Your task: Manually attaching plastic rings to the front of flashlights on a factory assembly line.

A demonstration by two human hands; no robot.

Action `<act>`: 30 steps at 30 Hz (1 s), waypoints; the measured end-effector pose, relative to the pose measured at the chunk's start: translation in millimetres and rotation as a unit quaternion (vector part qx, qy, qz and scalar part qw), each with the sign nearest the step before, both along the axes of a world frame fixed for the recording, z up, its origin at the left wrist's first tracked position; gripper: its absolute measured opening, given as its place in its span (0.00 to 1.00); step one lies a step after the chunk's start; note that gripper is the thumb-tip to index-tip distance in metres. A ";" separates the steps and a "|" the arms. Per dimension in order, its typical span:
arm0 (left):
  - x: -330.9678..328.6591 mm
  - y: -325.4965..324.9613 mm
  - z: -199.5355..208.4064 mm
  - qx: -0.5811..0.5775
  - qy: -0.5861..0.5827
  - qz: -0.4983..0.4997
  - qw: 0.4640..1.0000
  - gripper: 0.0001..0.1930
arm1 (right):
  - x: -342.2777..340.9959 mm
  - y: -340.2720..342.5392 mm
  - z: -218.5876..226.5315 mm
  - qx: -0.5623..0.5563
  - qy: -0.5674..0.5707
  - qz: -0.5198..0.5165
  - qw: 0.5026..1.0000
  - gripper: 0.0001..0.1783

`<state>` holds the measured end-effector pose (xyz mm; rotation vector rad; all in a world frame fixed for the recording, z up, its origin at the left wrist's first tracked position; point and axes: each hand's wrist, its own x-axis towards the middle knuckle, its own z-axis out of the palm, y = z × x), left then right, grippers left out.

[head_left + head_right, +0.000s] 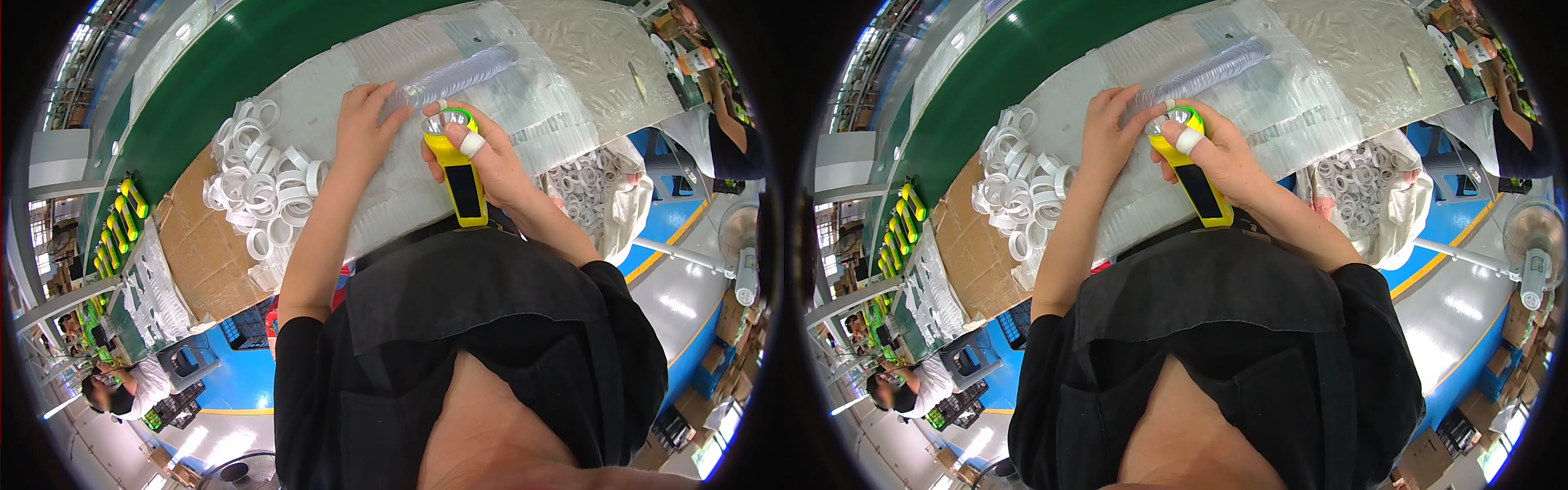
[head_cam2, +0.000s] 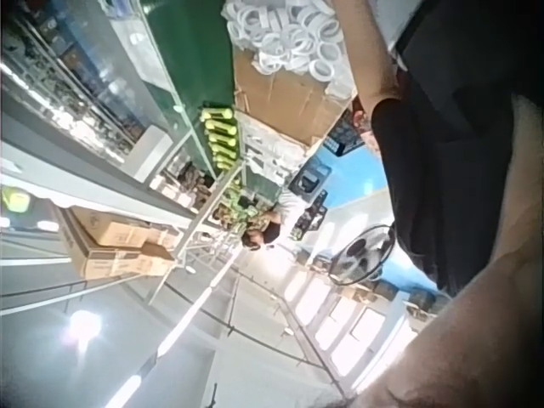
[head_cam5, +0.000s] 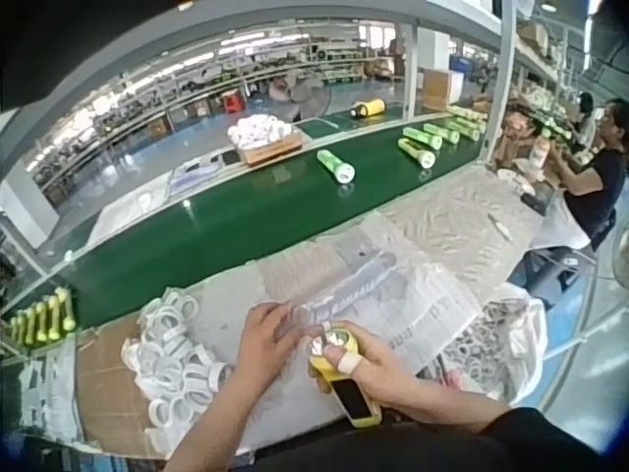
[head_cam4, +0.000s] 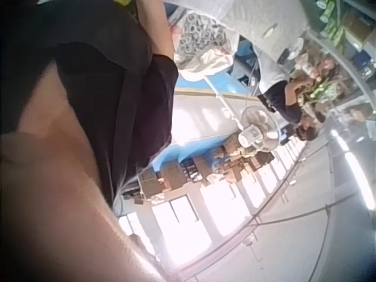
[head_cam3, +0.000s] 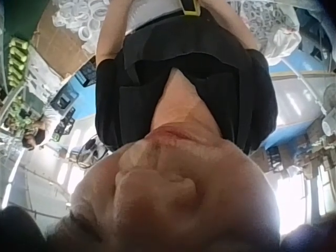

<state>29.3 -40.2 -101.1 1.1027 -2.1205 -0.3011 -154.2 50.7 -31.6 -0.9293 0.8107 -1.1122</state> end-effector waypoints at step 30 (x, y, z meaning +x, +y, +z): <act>34.4 69.5 62.3 -0.025 0.196 -0.103 0.975 0.17 | 37.2 -9.7 8.4 -0.002 -0.044 0.138 0.989 0.16</act>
